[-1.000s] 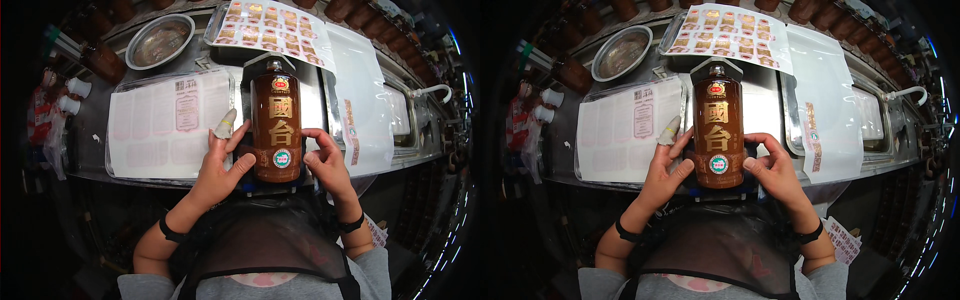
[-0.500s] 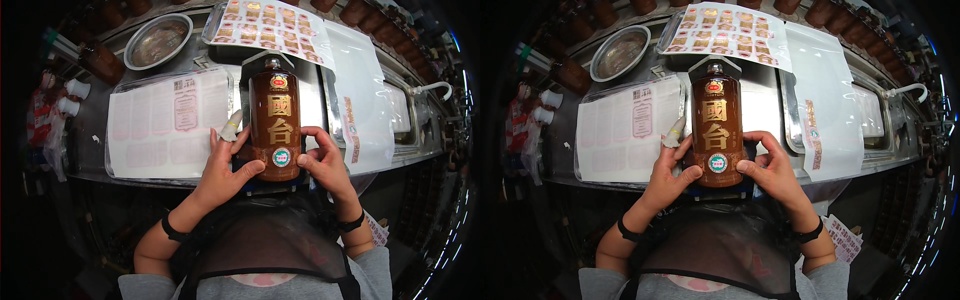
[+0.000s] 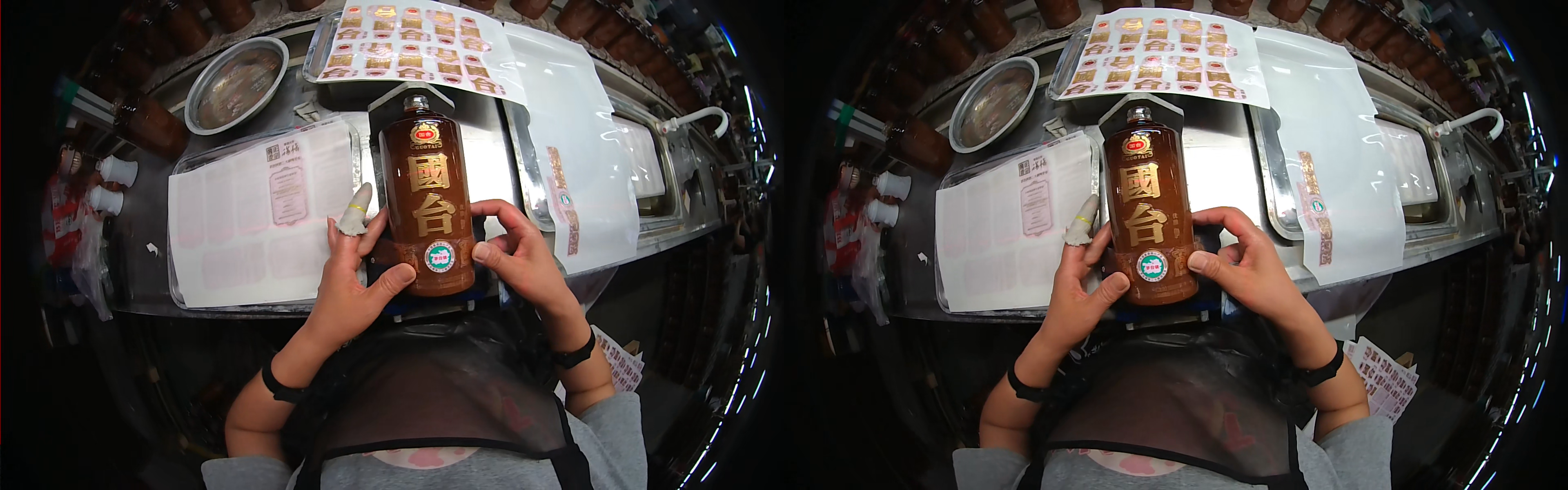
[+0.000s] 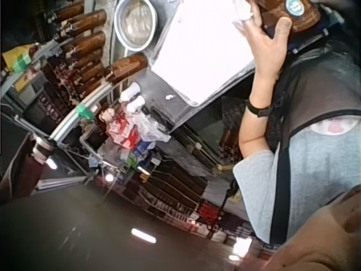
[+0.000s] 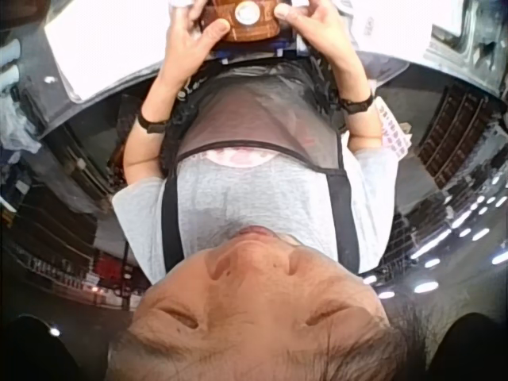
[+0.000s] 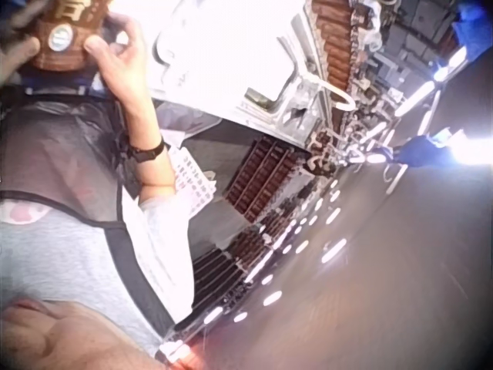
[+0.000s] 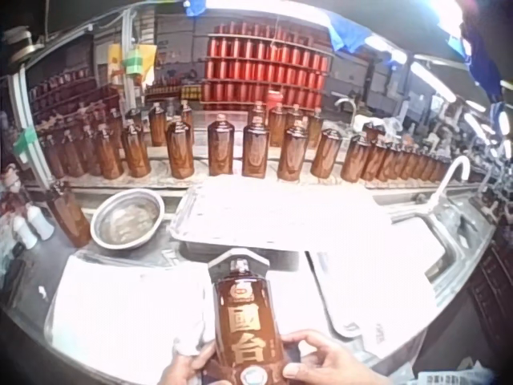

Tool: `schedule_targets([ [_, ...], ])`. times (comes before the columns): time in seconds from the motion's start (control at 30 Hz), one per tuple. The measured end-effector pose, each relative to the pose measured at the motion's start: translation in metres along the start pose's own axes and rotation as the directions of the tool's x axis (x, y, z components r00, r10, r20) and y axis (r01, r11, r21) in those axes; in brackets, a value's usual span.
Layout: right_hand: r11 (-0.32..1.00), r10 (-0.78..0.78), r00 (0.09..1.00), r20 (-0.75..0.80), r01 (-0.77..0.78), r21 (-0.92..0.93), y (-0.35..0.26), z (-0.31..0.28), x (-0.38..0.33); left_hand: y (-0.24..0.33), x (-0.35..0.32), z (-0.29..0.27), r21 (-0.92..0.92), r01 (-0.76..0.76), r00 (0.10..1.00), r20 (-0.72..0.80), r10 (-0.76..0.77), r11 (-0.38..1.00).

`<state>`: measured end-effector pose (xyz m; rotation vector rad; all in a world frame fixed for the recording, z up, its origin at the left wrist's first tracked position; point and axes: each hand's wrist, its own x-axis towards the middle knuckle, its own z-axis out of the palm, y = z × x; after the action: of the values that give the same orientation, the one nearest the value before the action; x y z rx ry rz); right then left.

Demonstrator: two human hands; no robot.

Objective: The person is applying product labels and decorative gold foil seals to dark glass liquor bottles on a production line.

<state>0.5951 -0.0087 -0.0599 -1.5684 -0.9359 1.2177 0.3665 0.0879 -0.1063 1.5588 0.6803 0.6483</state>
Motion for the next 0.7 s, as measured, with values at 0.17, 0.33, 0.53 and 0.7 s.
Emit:
schedule_targets([
  [0.17,0.998,0.033,0.999,0.002,-0.033,-0.047,-0.0019,-0.0007,0.0007,0.0014,0.0016,0.0027,-0.064,0.017,1.000,0.004,-0.016,0.998],
  [0.33,0.999,0.020,1.000,-0.003,-0.020,-0.037,-0.0010,-0.0004,0.0001,0.0004,0.0015,0.0029,-0.097,-0.007,1.000,-0.001,0.007,0.995],
  [0.53,0.999,0.028,1.000,0.012,-0.027,-0.034,-0.0048,0.0004,0.0002,0.0013,0.0000,-0.0005,-0.042,0.014,1.000,0.013,-0.013,0.999],
  [0.7,0.998,0.060,0.998,0.026,-0.059,-0.034,-0.0063,0.0003,0.0008,0.0039,0.0007,0.0009,-0.073,0.022,1.000,-0.013,-0.023,0.997],
])
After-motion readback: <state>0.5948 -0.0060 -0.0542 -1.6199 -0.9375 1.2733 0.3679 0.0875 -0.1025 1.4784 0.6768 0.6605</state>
